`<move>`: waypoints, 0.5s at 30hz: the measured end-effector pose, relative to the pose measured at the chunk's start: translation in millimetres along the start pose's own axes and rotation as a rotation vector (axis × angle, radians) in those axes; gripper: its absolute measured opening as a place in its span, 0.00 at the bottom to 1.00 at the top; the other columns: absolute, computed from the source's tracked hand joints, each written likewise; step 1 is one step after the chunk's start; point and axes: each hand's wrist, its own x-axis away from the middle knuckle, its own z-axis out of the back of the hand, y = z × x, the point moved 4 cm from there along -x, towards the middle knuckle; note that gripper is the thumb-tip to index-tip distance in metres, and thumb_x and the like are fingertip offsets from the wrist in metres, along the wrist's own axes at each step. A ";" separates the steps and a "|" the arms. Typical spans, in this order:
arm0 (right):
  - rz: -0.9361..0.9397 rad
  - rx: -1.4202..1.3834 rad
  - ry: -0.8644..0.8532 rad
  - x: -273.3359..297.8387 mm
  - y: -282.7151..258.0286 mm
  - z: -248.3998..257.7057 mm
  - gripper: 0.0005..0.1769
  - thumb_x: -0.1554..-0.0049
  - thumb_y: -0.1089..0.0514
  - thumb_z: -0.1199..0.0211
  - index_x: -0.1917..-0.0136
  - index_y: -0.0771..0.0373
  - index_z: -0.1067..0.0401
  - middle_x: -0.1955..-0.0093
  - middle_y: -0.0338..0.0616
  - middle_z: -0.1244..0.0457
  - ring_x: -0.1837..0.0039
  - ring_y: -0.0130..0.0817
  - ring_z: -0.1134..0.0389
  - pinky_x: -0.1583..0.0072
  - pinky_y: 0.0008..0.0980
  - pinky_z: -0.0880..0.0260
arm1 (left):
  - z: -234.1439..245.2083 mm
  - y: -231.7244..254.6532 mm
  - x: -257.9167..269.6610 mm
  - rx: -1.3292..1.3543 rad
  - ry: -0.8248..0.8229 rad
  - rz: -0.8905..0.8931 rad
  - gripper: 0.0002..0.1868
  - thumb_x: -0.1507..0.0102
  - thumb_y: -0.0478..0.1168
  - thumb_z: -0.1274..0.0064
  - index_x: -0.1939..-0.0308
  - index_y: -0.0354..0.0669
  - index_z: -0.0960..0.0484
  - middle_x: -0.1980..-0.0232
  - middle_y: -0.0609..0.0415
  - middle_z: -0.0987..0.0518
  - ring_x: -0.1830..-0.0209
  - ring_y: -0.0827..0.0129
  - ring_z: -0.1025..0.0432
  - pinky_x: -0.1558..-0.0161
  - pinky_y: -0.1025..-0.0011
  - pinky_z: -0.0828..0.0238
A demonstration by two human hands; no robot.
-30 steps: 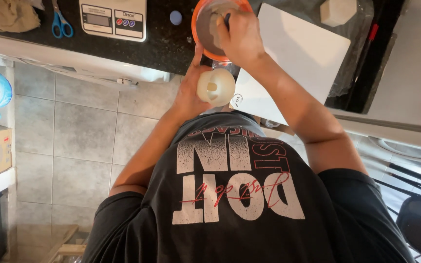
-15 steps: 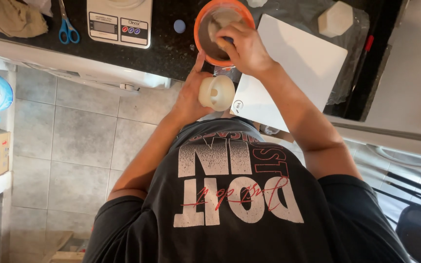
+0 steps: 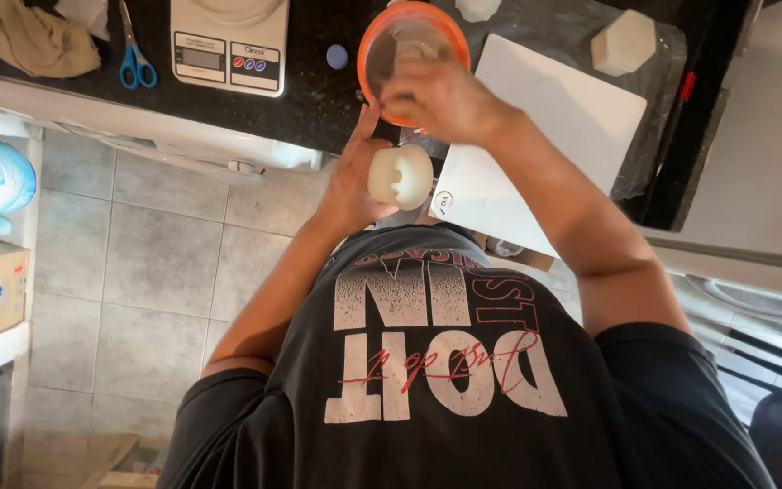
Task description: Filling a small silicone mold with a grey cement mixture using a spatula
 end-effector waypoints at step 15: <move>-0.041 -0.109 -0.053 12.8 -0.9 16.6 0.04 0.30 0.63 0.37 0.49 0.65 0.25 0.54 0.43 0.32 0.53 0.40 0.32 0.46 0.40 0.34 | 0.2 6.8 -1.3 0.056 0.032 0.000 0.34 0.46 0.36 0.25 0.43 0.38 0.29 0.16 0.41 0.57 0.14 0.51 0.54 0.31 0.58 0.26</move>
